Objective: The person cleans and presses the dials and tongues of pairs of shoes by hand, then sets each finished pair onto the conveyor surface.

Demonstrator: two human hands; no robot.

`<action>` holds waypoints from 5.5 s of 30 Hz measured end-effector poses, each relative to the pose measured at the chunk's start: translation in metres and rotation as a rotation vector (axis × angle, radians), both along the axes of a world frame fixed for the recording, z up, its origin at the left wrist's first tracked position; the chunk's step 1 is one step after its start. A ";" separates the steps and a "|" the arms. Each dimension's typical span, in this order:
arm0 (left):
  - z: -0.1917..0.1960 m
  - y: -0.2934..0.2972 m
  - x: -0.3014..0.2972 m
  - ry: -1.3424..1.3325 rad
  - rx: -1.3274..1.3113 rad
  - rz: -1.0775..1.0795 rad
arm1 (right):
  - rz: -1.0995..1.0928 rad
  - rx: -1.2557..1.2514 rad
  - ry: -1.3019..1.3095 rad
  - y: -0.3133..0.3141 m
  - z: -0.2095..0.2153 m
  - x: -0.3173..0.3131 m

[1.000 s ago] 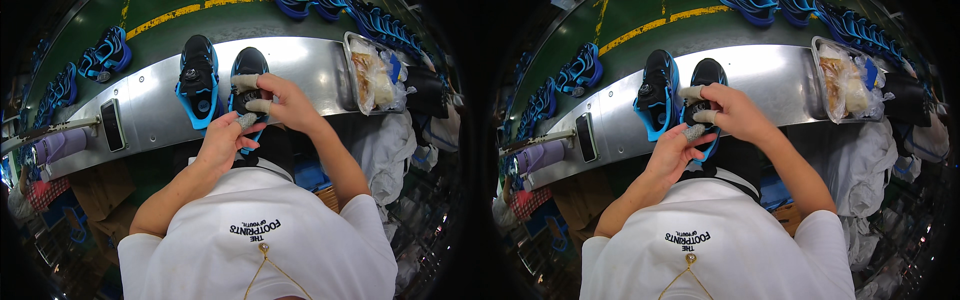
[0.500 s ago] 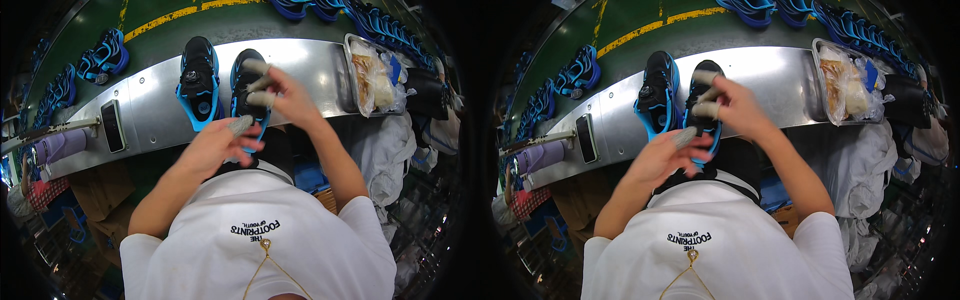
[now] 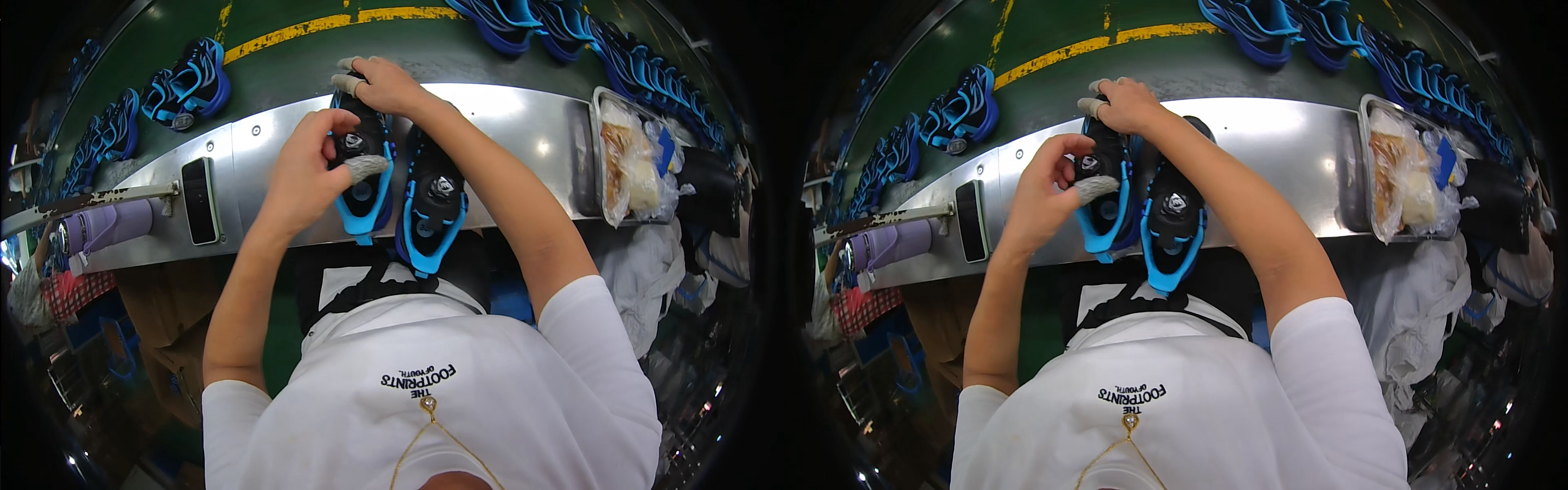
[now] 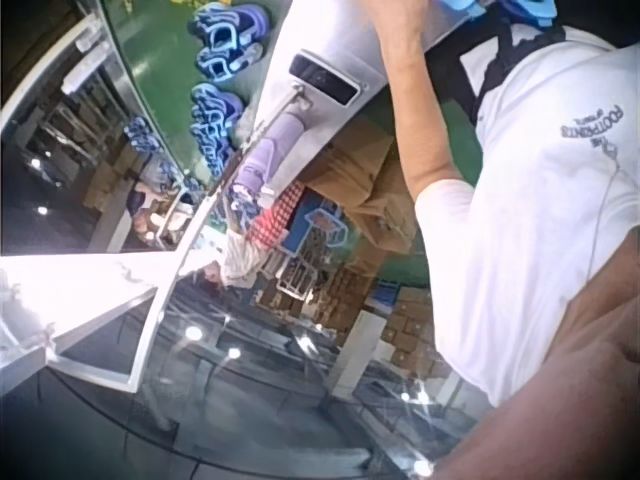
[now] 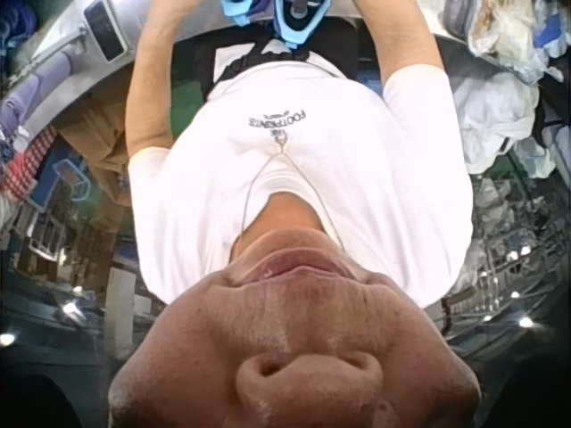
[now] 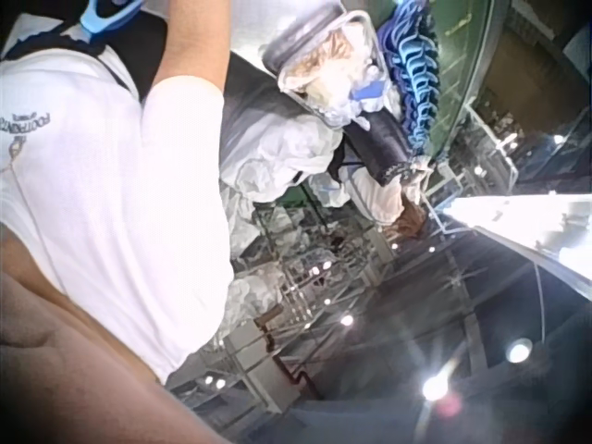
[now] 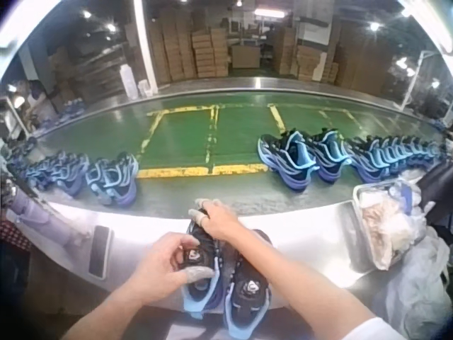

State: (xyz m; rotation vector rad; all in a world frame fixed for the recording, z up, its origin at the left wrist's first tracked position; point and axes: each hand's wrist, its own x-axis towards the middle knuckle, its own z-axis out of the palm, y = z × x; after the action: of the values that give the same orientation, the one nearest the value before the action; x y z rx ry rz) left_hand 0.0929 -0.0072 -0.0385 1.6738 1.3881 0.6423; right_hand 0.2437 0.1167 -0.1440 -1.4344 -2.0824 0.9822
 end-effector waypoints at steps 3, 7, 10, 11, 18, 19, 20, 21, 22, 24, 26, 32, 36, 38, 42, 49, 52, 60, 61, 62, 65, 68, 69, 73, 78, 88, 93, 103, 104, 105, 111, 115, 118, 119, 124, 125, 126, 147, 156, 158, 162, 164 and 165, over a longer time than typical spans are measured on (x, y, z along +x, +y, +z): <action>-0.013 0.011 -0.012 -0.109 -0.158 -0.050 | 0.038 -0.033 0.025 0.000 -0.003 -0.008; -0.009 0.015 -0.011 -0.179 -0.181 -0.130 | 0.067 -0.036 0.073 0.002 -0.012 -0.003; -0.012 0.021 -0.015 -0.039 -0.087 -0.178 | 0.061 -0.046 0.042 0.001 -0.004 -0.006; -0.014 0.023 -0.017 -0.099 -0.121 -0.269 | 0.061 -0.049 0.040 0.002 -0.005 -0.005; -0.011 0.014 -0.004 0.045 -0.027 -0.098 | 0.051 -0.038 0.064 0.003 -0.006 -0.005; -0.013 0.020 -0.009 -0.052 -0.073 -0.186 | 0.054 -0.026 0.055 0.003 -0.004 -0.006; -0.013 0.022 -0.014 -0.054 -0.074 -0.186 | 0.054 -0.028 0.054 0.004 -0.005 -0.005; -0.013 0.024 -0.018 -0.168 -0.130 -0.229 | 0.071 -0.056 0.067 0.006 -0.006 -0.004; -0.013 0.025 -0.020 -0.282 -0.186 -0.271 | 0.088 -0.084 0.080 0.009 -0.006 -0.004; -0.013 0.020 -0.010 -0.267 -0.108 -0.242 | 0.076 -0.091 0.104 0.011 -0.015 -0.002; -0.012 0.014 0.000 0.007 0.083 -0.101 | 0.066 -0.101 0.128 0.011 -0.016 -0.003; -0.015 0.028 -0.021 -0.298 -0.332 -0.285 | 0.098 -0.082 0.135 0.011 -0.015 -0.004; -0.016 0.010 0.000 -0.032 0.086 -0.085 | 0.090 -0.057 0.215 0.011 -0.022 -0.002; -0.020 0.007 0.002 -0.096 0.074 0.000 | 0.086 -0.038 0.129 0.011 -0.016 -0.004; -0.025 0.027 -0.021 -0.423 -0.291 -0.251 | 0.087 -0.042 0.096 0.012 -0.014 -0.002; -0.029 -0.001 0.011 -0.083 0.107 0.028 | 0.068 -0.052 0.141 0.007 -0.014 -0.001; -0.034 -0.002 0.016 -0.117 0.110 0.155 | 0.070 -0.083 0.130 0.007 -0.009 0.002; -0.033 0.029 -0.007 -0.252 -0.044 -0.320 | 0.056 -0.104 0.178 0.009 -0.009 0.003; -0.036 0.029 -0.002 -0.256 -0.045 -0.326 | 0.051 -0.097 0.163 0.009 -0.011 0.004; -0.041 0.023 0.004 -0.230 0.026 -0.279 | 0.048 -0.096 0.149 0.005 -0.009 0.004; -0.052 0.030 -0.005 -0.431 -0.111 -0.319 | 0.136 -0.156 0.088 0.010 -0.003 0.005; -0.041 0.038 -0.008 -0.434 -0.173 -0.418 | 0.085 0.098 0.063 0.007 -0.009 0.012; -0.034 0.030 -0.003 -0.203 0.091 -0.368 | 0.081 0.101 0.060 0.005 -0.001 0.018; 0.008 -0.029 0.013 -0.315 -0.066 -0.001 | 0.000 0.020 0.331 -0.032 0.052 0.091; 0.010 -0.062 0.060 -0.724 -1.088 0.034 | 0.203 -0.529 0.480 -0.108 0.091 0.135; 0.000 -0.071 0.093 -0.931 -1.025 0.287 | 0.004 -0.189 0.252 -0.153 0.098 0.125; -0.006 -0.076 0.096 -0.980 -1.044 0.295 | 0.047 -0.234 0.402 -0.150 0.091 0.128; -0.007 -0.075 0.098 -0.996 -1.050 0.298 | 0.083 -0.307 0.542 -0.148 0.077 0.133; -0.007 -0.076 0.099 -0.999 -1.049 0.303 | 0.087 -0.310 0.542 -0.151 0.082 0.129; -0.008 -0.077 0.100 -1.005 -1.026 0.307 | 0.008 -0.272 0.419 -0.155 0.090 0.124; -0.014 -0.078 0.097 -1.033 -1.034 0.267 | -0.218 -0.135 0.263 -0.165 0.081 0.115; 0.024 -0.068 0.088 -0.790 -1.126 0.163 | -0.470 -0.349 0.554 -0.143 0.044 0.174; 0.035 -0.049 0.072 -0.298 -0.696 -0.216 | -0.456 -0.118 0.290 -0.151 0.051 0.188; 0.040 -0.040 0.076 0.020 -0.240 -0.327 | -0.263 -0.050 0.241 -0.160 0.066 0.171; 0.010 0.001 0.111 0.522 0.104 -0.504 | -0.086 -0.030 0.191 -0.178 0.058 0.125; 0.007 0.008 0.116 0.608 -0.033 -0.552 | -0.116 -0.038 0.192 -0.180 0.054 0.124; 0.006 0.013 0.117 0.612 -0.034 -0.561 | -0.144 -0.046 0.194 -0.181 0.051 0.124; 0.002 -0.020 0.102 0.076 0.070 -0.343 | -0.012 -0.234 0.495 -0.168 0.051 0.167; -0.006 -0.021 0.118 0.007 0.128 -0.299 | -0.118 -0.469 0.613 -0.174 0.056 0.186; -0.005 -0.022 0.117 -0.142 0.019 -0.292 | -0.149 -0.495 0.636 -0.173 0.058 0.187; -0.008 -0.017 0.110 -0.173 -0.077 -0.335 | -0.203 -0.549 0.637 -0.168 0.068 0.180; -0.007 -0.012 0.109 -0.155 -0.131 -0.383 | -0.230 -0.432 0.605 -0.165 0.074 0.168; -0.006 -0.011 0.109 -0.157 -0.132 -0.383 | -0.231 -0.434 0.603 -0.164 0.071 0.162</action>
State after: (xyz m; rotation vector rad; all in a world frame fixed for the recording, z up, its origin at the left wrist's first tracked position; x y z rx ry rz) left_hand 0.2014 -0.0178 -0.0448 1.6827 0.9432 0.4406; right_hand 0.4053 -0.0470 -0.0732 -1.3057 -1.2922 1.5914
